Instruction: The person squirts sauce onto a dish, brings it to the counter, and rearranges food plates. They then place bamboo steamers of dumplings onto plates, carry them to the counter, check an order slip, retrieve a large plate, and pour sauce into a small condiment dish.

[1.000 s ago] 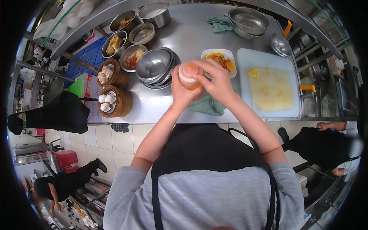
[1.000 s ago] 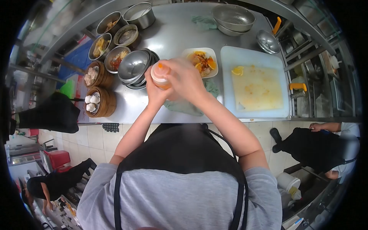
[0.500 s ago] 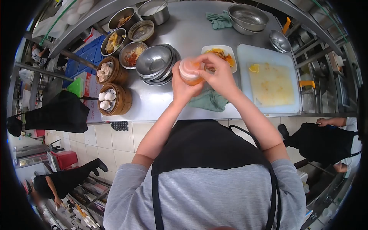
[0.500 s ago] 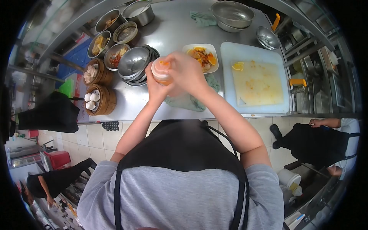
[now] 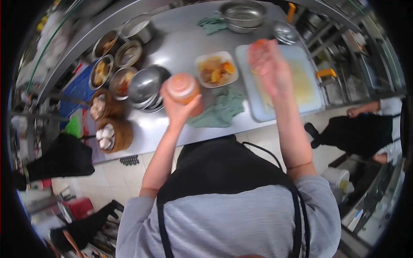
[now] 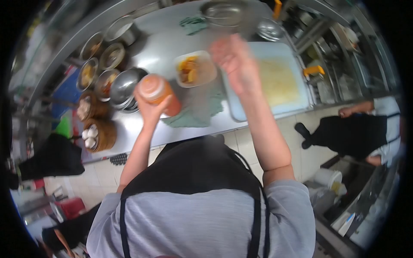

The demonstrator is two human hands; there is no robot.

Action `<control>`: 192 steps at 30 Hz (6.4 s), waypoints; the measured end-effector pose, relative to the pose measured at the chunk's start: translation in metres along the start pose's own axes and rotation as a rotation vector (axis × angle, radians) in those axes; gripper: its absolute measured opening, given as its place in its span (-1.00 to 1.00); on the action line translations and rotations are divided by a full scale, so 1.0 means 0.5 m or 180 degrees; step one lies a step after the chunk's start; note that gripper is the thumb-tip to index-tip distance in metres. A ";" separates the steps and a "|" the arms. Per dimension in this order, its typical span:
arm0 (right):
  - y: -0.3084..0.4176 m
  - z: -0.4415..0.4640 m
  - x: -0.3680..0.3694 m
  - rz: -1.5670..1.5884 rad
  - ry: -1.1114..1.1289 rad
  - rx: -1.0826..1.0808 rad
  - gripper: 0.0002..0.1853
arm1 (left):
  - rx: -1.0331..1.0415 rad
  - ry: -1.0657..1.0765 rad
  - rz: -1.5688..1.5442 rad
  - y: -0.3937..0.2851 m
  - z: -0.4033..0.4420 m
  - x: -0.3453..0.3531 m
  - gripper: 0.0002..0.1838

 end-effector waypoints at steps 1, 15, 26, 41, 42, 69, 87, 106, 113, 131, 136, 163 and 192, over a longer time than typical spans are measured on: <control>0.081 -0.002 -0.051 0.0278 -0.0109 -0.0460 -0.72 | 0.0140 0.0002 0.0071 -0.010 -0.001 0.003 -0.02; 0.445 0.067 -0.873 -0.6865 -0.2651 -0.0181 -0.45 | -0.0344 0.0099 -0.0001 -0.010 -0.021 0.027 0.12; -0.013 0.014 -0.327 -0.3588 -0.0290 0.0059 -0.61 | -0.0009 -0.0207 0.0228 -0.059 0.058 0.036 0.05; -0.095 -0.081 -0.087 -0.3525 0.1219 0.0966 -0.12 | -0.0465 0.0012 -0.2285 -0.083 0.048 0.256 -0.21; -0.077 -0.070 -0.096 -0.3906 0.1277 0.1071 -0.13 | -0.0513 0.0031 -0.2267 -0.080 0.050 0.257 -0.23; -0.048 0.159 0.076 -0.8650 0.2515 0.2381 -0.34 | -0.2867 -0.2185 -0.5333 0.088 0.000 0.413 -0.17; -0.040 0.155 0.066 -0.8672 0.2463 0.2267 -0.37 | -0.3147 -0.2027 -0.5387 0.082 -0.005 0.435 -0.15; -0.044 0.152 0.053 -0.8640 0.2449 0.2489 -0.35 | -0.3210 -0.1998 -0.5208 0.083 -0.021 0.442 -0.13; -0.044 0.132 0.084 -0.8568 0.2516 0.2521 -0.39 | -0.3108 -0.2189 -0.5440 0.074 -0.042 0.441 -0.15; -0.073 0.208 0.113 -0.8865 0.2793 0.1760 -0.47 | -0.2582 -0.1972 -0.5785 0.110 0.049 0.429 -0.15; -0.054 0.216 0.102 -0.8805 0.2750 0.1894 -0.47 | -0.2871 -0.2062 -0.5610 0.102 0.056 0.453 -0.13; -0.067 -0.067 -0.119 -0.3783 -0.0333 -0.0536 -0.31 | -0.0339 0.0401 -0.1536 -0.120 0.088 0.351 -0.05; -0.019 -0.034 -0.175 -0.3277 -0.0092 -0.0460 -0.62 | 0.3740 -0.0235 0.0406 -1.158 0.504 -0.263 -0.49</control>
Point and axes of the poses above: each hand's wrist, its own z-axis towards the middle knuckle, its own x-axis out of the palm, y = z × x, the point moved 7 cm from there along z, towards the middle knuckle, and after that the axes turned 13 degrees about -z, right-handed, at the moved point
